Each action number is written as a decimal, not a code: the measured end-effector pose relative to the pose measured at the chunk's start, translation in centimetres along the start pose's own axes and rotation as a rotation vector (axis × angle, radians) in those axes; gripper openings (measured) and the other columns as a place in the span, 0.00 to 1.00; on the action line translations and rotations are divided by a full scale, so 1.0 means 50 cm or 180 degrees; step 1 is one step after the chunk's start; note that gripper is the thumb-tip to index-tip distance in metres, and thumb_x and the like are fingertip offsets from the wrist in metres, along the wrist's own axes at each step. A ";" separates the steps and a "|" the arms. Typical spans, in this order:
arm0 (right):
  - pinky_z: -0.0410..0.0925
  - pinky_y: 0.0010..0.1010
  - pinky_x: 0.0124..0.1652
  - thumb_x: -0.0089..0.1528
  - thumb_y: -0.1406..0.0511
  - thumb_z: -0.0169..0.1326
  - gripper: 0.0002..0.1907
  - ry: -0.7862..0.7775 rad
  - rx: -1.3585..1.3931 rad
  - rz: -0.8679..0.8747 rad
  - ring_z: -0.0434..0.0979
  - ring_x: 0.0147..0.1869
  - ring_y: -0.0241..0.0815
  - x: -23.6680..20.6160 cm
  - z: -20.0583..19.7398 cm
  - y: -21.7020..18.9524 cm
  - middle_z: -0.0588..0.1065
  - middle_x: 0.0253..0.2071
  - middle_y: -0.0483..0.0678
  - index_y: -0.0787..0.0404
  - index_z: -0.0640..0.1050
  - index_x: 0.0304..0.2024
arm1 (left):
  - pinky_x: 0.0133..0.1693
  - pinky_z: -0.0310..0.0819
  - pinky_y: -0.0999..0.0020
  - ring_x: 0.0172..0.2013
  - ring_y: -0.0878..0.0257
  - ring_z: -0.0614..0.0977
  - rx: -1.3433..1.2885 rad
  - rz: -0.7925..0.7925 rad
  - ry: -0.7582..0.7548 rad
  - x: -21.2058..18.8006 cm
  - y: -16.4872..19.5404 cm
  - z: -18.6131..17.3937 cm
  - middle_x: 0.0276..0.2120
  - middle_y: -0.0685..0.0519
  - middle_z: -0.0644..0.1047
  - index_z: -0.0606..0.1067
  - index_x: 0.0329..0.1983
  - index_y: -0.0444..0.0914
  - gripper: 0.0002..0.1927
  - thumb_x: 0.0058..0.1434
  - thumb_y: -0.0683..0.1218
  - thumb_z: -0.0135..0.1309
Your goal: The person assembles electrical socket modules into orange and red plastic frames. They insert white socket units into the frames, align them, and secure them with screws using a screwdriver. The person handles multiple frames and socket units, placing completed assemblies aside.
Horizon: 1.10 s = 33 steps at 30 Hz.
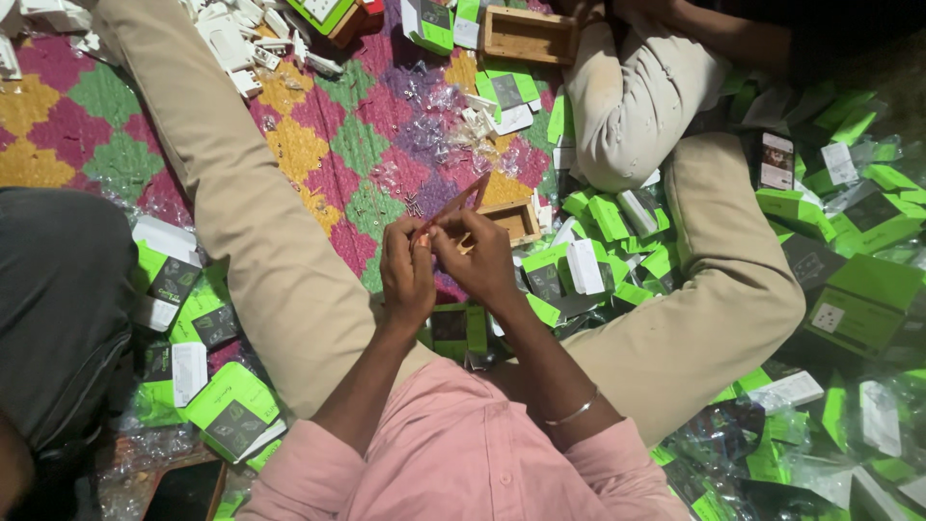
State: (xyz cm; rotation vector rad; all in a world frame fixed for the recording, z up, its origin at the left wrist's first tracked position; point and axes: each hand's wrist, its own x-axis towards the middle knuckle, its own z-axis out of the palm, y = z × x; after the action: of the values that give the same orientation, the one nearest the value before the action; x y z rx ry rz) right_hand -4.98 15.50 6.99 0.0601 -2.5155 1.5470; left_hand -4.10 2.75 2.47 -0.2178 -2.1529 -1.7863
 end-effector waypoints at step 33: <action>0.67 0.20 0.38 0.68 0.67 0.57 0.07 -0.0236 0.0823 0.0252 0.75 0.39 0.27 0.001 -0.009 0.039 0.78 0.35 0.42 0.67 0.80 0.40 | 0.52 0.72 0.57 0.46 0.50 0.76 -0.0217 0.0231 -0.0101 0.002 0.018 -0.009 0.46 0.43 0.72 0.68 0.50 0.33 0.07 0.71 0.39 0.44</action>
State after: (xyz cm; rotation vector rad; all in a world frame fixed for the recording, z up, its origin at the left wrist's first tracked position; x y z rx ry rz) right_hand -5.23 16.80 5.49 0.0549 -2.3822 1.9276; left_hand -3.81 2.49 3.41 -0.3385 -2.0796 -1.8286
